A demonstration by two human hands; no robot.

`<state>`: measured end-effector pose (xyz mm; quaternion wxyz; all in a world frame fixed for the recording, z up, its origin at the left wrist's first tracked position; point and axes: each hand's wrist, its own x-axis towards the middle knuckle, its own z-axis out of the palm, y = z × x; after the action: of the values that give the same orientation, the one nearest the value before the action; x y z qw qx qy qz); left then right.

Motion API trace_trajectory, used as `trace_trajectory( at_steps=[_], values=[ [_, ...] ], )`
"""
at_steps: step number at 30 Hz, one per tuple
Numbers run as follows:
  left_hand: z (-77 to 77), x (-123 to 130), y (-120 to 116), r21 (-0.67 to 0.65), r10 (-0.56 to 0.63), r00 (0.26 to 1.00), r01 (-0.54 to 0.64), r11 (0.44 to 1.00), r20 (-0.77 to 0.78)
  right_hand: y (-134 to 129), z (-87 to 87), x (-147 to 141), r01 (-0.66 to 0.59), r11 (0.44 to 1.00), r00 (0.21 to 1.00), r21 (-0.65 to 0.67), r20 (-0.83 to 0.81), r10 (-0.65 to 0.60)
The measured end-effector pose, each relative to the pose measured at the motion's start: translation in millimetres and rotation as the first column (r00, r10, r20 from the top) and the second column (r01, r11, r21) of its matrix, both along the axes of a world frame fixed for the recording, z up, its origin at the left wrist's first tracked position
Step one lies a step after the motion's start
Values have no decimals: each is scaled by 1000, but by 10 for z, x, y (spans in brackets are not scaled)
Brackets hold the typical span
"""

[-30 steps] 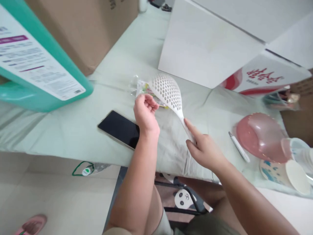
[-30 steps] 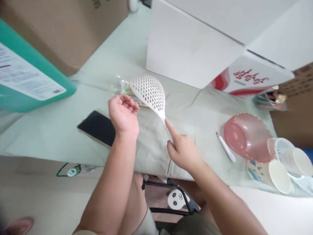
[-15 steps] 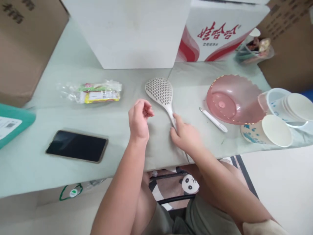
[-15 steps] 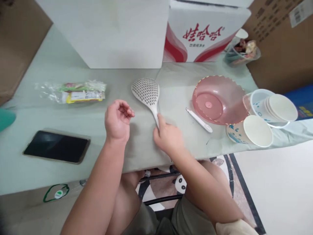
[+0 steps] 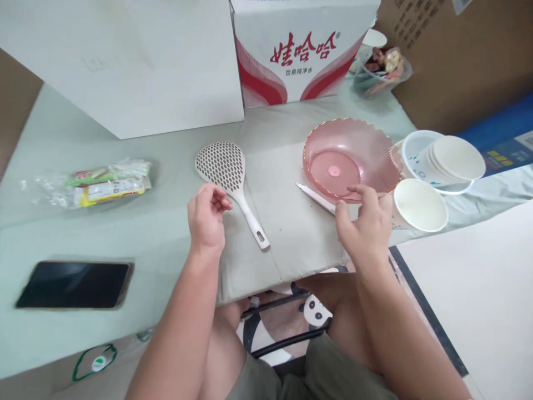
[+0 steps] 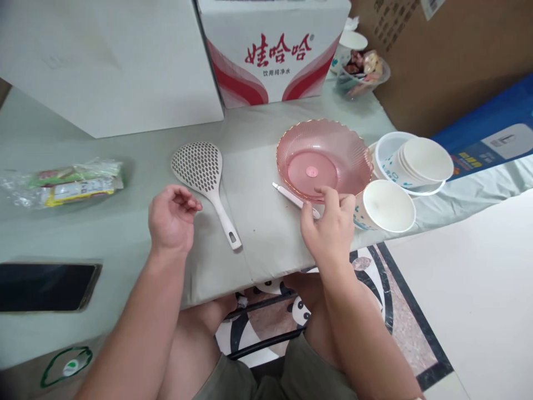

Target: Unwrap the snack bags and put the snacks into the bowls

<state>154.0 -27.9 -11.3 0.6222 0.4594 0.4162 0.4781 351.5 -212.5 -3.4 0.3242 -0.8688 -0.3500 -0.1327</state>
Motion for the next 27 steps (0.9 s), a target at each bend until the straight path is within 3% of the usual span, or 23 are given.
trace_trajectory(
  at_steps=[9,13,16,18,21,24,27],
  values=[
    [-45,-9,-4,37,-26,999,28,999,-47,301,-214,402,-48,999,999,25,-18,48],
    [-63,-57,0,126,-58,980,83,988,-192,478,-222,429,-141,990,990,21,-7,141],
    [-35,-55,-19,181,-112,949,171,969,-296,387,-112,378,-194,981,981,8,-7,194],
    [-7,-35,-37,200,-152,924,232,952,-350,167,1,340,-142,990,990,12,13,142],
    [13,3,-73,219,-185,832,341,914,-523,-314,124,315,30,1000,993,0,111,-30],
    [-10,27,-127,199,-171,642,461,865,-748,-756,87,363,211,975,956,-65,221,-192],
    [-32,35,-187,175,-135,458,572,802,-878,-982,-44,463,142,971,973,-190,205,-102]
  ],
)
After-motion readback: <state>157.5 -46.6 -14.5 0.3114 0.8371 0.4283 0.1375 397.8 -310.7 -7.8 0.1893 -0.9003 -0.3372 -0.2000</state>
